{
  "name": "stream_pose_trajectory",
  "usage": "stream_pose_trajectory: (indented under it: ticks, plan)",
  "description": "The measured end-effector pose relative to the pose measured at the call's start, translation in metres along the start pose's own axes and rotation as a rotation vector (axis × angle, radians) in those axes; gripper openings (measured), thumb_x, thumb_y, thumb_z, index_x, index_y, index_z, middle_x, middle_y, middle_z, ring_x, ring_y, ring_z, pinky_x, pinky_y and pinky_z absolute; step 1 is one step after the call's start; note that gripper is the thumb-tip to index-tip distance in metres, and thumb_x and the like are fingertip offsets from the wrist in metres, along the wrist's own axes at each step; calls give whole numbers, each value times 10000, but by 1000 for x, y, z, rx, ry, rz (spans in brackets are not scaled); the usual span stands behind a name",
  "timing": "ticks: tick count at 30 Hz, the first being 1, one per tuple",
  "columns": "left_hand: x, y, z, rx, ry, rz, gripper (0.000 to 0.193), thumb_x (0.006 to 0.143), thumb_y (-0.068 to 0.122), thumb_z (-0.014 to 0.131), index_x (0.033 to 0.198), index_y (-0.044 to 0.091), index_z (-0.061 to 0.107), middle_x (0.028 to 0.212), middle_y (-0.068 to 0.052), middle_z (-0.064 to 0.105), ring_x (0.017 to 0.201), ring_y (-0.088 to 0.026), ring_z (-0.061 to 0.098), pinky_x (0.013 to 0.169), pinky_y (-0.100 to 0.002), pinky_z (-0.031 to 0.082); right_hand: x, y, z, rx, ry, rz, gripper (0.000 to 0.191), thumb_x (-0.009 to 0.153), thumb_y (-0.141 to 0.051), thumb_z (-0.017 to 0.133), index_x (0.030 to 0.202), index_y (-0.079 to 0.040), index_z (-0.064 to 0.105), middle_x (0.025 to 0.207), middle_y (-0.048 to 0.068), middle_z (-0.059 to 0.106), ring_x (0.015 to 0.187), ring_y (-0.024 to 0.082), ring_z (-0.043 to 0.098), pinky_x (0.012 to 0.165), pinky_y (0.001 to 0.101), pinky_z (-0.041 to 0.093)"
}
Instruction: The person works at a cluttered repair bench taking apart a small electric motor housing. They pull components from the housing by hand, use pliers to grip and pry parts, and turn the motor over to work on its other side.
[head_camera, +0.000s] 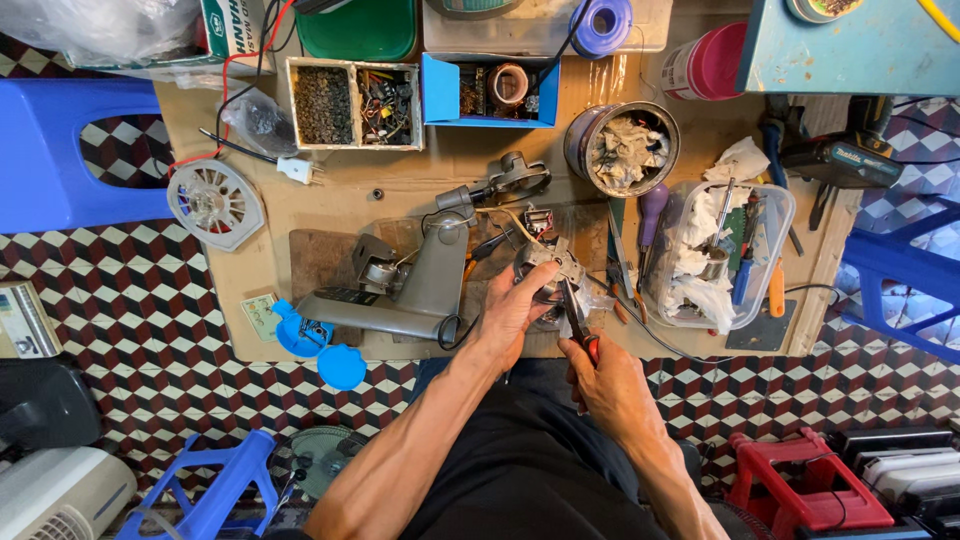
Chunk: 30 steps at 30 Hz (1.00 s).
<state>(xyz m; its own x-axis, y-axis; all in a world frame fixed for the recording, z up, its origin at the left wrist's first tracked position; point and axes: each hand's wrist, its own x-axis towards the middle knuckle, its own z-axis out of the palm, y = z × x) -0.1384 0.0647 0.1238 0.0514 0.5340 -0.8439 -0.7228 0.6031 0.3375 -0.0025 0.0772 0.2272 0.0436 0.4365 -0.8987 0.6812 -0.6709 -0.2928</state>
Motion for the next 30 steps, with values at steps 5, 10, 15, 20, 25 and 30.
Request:
stream_pose_trajectory:
  ticks: [5, 10, 15, 20, 25, 30]
  plan:
    - [-2, 2, -1, -4, -35, 16, 337, 886, 287, 751, 1129, 62, 685, 997, -42, 727, 876, -125, 715, 804, -276, 612, -4, -5, -1, -43, -9, -12, 357, 974, -325, 626, 865, 15, 618, 592, 93, 633, 475, 179, 603, 431, 360, 499]
    - [-4, 3, -1, 56, -6, 11, 336, 884, 292, 754, 1127, 72, 684, 987, -32, 717, 874, -116, 696, 797, -290, 589, -5, -11, -11, -170, -32, 5, 419, 985, -365, 609, 830, 23, 623, 561, 109, 639, 458, 190, 626, 429, 359, 490]
    - [-7, 5, 0, 125, -22, 27, 344, 886, 317, 749, 1124, 76, 685, 990, -18, 708, 891, -117, 683, 842, -311, 558, -4, -19, -20, -228, -74, 78, 458, 993, -391, 605, 813, 31, 619, 567, 115, 627, 452, 199, 621, 430, 365, 506]
    - [-9, 7, -1, 132, -68, 55, 349, 878, 309, 755, 1138, 88, 677, 1005, -11, 701, 913, -118, 679, 859, -317, 559, -5, -25, -28, -243, -112, 59, 412, 983, -382, 596, 824, -1, 614, 568, 87, 624, 445, 184, 621, 409, 368, 501]
    - [-9, 11, 0, 214, -69, 92, 350, 880, 317, 752, 1117, 68, 685, 1000, -26, 723, 908, -123, 699, 826, -300, 559, -3, -30, -35, -254, -167, 59, 440, 995, -379, 584, 796, 13, 601, 553, 102, 609, 431, 196, 608, 411, 366, 504]
    - [-11, 15, 1, 241, -78, 115, 336, 883, 311, 753, 1098, 61, 690, 978, -26, 723, 889, -112, 690, 809, -286, 568, -4, -33, -42, -251, -209, 52, 443, 993, -386, 576, 771, -3, 598, 516, 85, 598, 410, 187, 602, 402, 354, 498]
